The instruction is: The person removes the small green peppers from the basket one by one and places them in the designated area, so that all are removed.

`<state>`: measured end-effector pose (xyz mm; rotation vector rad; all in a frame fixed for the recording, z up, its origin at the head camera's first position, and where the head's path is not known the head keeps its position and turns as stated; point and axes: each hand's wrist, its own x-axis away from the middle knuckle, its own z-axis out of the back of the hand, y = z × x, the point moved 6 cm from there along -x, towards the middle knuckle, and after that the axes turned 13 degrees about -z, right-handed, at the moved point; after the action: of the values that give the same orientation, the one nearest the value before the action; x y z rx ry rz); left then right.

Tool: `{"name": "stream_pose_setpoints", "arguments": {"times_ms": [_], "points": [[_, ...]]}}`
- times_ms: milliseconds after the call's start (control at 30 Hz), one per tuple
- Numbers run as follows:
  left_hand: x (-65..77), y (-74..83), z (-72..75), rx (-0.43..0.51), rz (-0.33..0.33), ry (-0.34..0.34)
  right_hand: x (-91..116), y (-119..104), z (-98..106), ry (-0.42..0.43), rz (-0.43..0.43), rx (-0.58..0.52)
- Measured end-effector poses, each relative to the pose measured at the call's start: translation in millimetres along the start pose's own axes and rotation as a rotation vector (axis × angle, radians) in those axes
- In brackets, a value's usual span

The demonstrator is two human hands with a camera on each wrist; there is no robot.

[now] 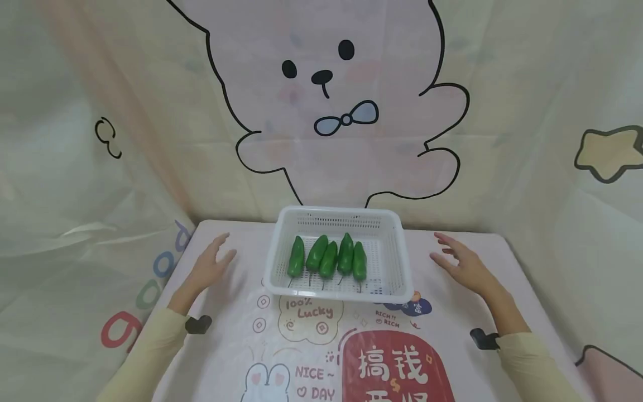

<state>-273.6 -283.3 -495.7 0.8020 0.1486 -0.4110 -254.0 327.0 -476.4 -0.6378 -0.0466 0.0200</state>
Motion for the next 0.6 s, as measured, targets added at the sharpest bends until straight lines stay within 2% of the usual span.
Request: {"name": "stream_pose_setpoints", "arguments": {"times_ms": [133, 233, 333, 433, 600], "points": [[-6.8, 3.5, 3.9, 0.376, 0.121, 0.109, -4.6, -15.8, 12.0, 0.047, 0.047, -0.177], [-11.5, 7.3, 0.3, 0.564, 0.185, 0.156, -9.2, -29.6, 13.8, 0.065, 0.096, -0.299], [-17.2, 10.6, -10.0, 0.657, 0.215, 0.153, -14.6, -44.9, 13.0, 0.074, 0.105, -0.445], [-23.4, 11.8, -25.1, 0.706, 0.232, 0.126, -21.2, -63.8, 11.2, 0.066, 0.102, -0.575], [-30.5, 10.8, -55.1, 0.728, 0.262, 0.052, -33.9, -93.8, 0.6, -0.005, 0.15, -0.651]]}}
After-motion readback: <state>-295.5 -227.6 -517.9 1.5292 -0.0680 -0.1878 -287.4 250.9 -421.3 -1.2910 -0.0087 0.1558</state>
